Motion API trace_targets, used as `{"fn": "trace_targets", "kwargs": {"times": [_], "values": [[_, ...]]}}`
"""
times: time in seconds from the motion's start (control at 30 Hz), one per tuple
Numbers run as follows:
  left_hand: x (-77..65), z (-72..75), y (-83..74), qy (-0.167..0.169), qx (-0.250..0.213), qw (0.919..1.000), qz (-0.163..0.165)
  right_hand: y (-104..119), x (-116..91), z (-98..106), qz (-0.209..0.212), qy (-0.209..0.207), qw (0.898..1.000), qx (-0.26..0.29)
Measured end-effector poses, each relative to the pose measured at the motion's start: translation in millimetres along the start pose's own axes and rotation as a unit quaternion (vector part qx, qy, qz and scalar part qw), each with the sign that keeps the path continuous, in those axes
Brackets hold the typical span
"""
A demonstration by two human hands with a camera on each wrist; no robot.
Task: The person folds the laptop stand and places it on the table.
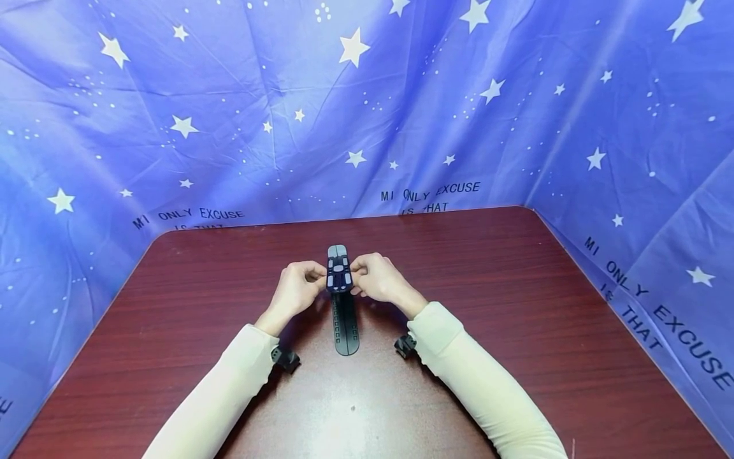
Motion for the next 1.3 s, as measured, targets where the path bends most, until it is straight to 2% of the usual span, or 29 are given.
{"fn": "trace_targets", "kwargs": {"times": [0.27, 0.53, 0.87, 1.03, 1.3], "values": [[-1.0, -2.3, 1.5, 0.025, 0.014, 0.9996, 0.004, -5.2, 1.0, 1.5, 0.007, 0.006, 1.0, -0.025], [-2.6, -2.2, 4.0, 0.062, 0.006, 0.9978, 0.023, -5.6, 0.8, 2.0, 0.024, 0.011, 0.998, -0.062], [-4.3, -4.3, 1.8, 0.103, -0.022, 0.9944, -0.011, -1.3, -3.8, 5.2, 0.049, -0.009, 0.99, -0.134], [-5.1, -4.9, 0.9, 0.125, -0.04, 0.9912, -0.018, -0.6, -4.9, 6.2, 0.05, -0.006, 0.989, -0.136], [-7.8, -5.0, -0.2, 0.147, -0.033, 0.9884, -0.015, -3.5, -4.0, 2.7, 0.044, 0.014, 0.989, -0.139]]}}
Point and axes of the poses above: each hand's wrist, its own x-axis towards the middle knuckle, its own z-axis out of the back of the hand, y = z × x, the point moved 7 cm from there along x, towards the middle knuckle, and after that the axes turned 11 degrees about -z, right-handed, at the moved point
